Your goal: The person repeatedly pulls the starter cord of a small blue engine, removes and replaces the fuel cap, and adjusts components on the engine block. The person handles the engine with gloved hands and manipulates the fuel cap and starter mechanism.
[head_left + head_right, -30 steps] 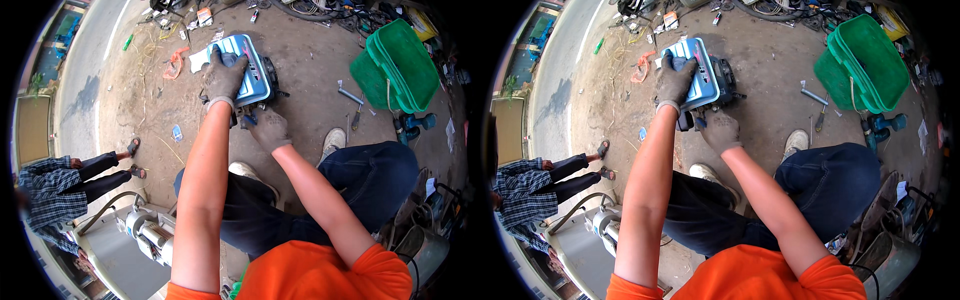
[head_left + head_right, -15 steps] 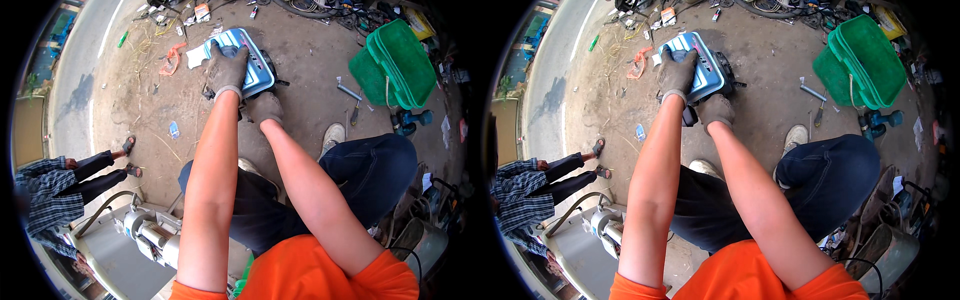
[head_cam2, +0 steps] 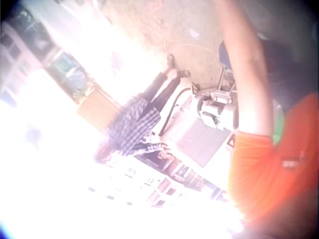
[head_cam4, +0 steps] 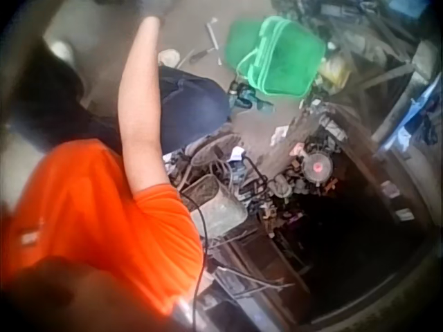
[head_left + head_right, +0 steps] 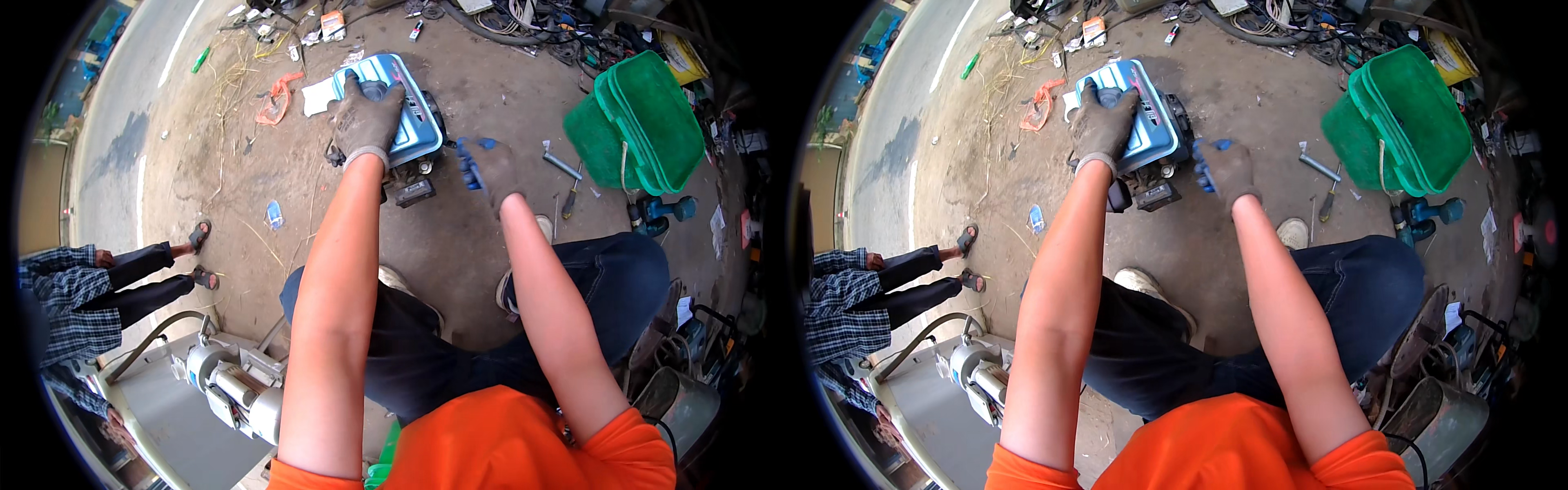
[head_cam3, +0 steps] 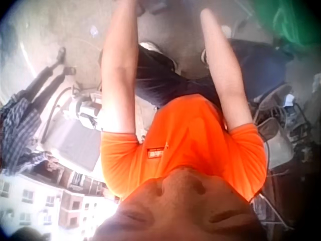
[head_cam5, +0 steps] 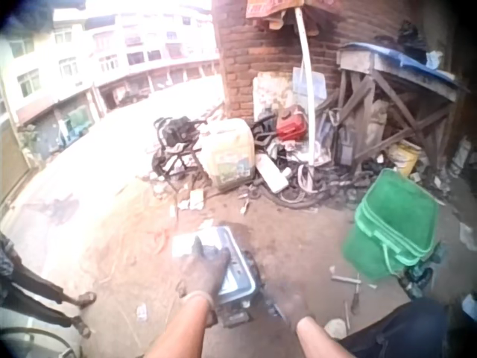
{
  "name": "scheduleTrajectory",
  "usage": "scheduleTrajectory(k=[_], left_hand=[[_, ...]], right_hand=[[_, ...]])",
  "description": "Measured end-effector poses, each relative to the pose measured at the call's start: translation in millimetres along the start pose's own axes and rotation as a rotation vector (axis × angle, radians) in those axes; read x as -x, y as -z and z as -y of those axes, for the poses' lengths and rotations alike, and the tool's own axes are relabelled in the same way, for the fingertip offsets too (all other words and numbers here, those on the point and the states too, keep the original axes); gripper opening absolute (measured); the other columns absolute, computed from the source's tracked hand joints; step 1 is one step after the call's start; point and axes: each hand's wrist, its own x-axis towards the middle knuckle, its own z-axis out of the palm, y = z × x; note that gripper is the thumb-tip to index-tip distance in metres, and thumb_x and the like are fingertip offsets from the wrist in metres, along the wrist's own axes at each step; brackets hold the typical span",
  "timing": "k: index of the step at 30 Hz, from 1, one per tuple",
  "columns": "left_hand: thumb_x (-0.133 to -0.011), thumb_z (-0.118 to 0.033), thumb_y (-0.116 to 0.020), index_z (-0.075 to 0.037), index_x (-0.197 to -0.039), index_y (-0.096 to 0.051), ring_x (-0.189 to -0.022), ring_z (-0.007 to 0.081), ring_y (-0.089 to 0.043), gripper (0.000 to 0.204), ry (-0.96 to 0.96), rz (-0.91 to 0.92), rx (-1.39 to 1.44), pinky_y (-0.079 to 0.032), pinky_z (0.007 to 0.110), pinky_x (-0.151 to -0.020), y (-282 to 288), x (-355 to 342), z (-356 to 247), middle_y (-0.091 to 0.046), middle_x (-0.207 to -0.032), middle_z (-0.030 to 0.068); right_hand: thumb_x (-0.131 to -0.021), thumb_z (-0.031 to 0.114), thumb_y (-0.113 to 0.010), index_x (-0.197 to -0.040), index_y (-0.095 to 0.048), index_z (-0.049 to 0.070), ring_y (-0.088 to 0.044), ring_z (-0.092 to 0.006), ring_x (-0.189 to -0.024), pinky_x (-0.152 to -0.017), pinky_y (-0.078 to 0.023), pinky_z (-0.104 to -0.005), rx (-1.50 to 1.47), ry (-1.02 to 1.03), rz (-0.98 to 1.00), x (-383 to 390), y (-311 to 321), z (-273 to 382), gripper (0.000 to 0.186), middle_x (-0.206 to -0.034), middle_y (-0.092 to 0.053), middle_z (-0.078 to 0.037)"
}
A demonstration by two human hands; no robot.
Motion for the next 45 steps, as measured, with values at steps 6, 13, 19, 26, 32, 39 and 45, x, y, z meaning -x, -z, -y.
scheduleTrajectory(k=[6,13,19,26,32,39,45], left_hand=[[-0.076,-0.056,-0.076,-0.014,-0.153,-0.044,-0.126,0.0470,-0.057,0.094,0.018,0.009,-0.009,-0.047,0.052,-0.105,-2.0,-0.2,-2.9,-0.052,-0.137,0.0311],[-0.076,-0.057,-0.076,-0.013,-0.153,-0.045,-0.125,0.0470,-0.057,0.093,0.008,0.002,-0.006,-0.047,0.051,-0.105,-4.2,-0.8,-1.9,-0.054,-0.134,0.0303],[-0.076,-0.058,-0.076,-0.013,-0.153,-0.045,-0.125,0.0471,-0.057,0.094,-0.034,-0.035,0.017,-0.047,0.051,-0.105,-9.0,-3.8,2.6,-0.054,-0.134,0.0304],[-0.076,-0.058,-0.076,-0.013,-0.153,-0.045,-0.128,0.0469,-0.054,0.094,-0.021,-0.028,0.005,-0.046,0.051,-0.105,-8.6,-2.5,2.7,-0.053,-0.135,0.0304],[-0.076,-0.057,-0.076,-0.013,-0.153,-0.045,-0.128,0.0466,-0.055,0.094,-0.009,-0.013,0.011,-0.047,0.051,-0.105,-6.4,-1.1,-0.9,-0.053,-0.136,0.0307],[-0.077,-0.057,-0.075,-0.014,-0.154,-0.044,-0.126,0.0469,-0.057,0.094,-0.006,-0.009,-0.011,-0.049,0.051,-0.103,-5.3,-0.8,-0.5,-0.052,-0.136,0.0306],[-0.077,-0.058,-0.075,-0.013,-0.154,-0.044,-0.126,0.0467,-0.057,0.094,-0.017,-0.018,0.003,-0.048,0.051,-0.103,-8.7,-1.5,2.2,-0.053,-0.135,0.0311]], right_hand=[[-0.082,0.041,-0.077,-0.113,-0.071,0.009,-0.066,-0.0431,-0.105,-0.095,-0.052,-0.0483,0.719,0.389,-0.006,8.7,-22.7,-44.5,0.045,-0.109,-0.069,-0.022],[-0.078,0.052,-0.079,-0.118,-0.068,0.014,-0.056,-0.0366,-0.117,-0.097,-0.046,-0.0505,1.145,0.568,-0.054,22.5,-59.9,-54.3,0.057,-0.123,-0.057,-0.017],[-0.084,0.055,-0.072,-0.112,-0.072,0.014,-0.057,-0.0336,-0.115,-0.096,-0.045,-0.0497,1.184,0.674,-0.044,9.9,-65.2,-58.3,0.050,-0.120,-0.060,-0.015],[-0.086,0.049,-0.070,-0.106,-0.074,0.013,-0.058,-0.0314,-0.115,-0.097,-0.045,-0.0494,1.246,0.701,-0.033,10.3,-72.8,-54.8,0.042,-0.121,-0.063,-0.013],[-0.086,0.039,-0.068,-0.104,-0.075,0.013,-0.059,-0.0316,-0.113,-0.097,-0.045,-0.0489,1.222,0.747,-0.005,1.7,-68.0,-63.9,0.032,-0.116,-0.065,-0.013],[-0.082,0.043,-0.073,-0.114,-0.073,0.013,-0.055,-0.0341,-0.119,-0.101,-0.044,-0.0498,1.041,0.832,0.074,1.3,-54.7,-66.6,0.043,-0.126,-0.060,-0.015],[-0.084,0.047,-0.074,-0.132,-0.066,0.018,-0.052,-0.0375,-0.124,-0.106,-0.042,-0.0497,1.054,0.695,0.077,13.3,-36.2,-69.0,0.057,-0.134,-0.053,-0.018]])
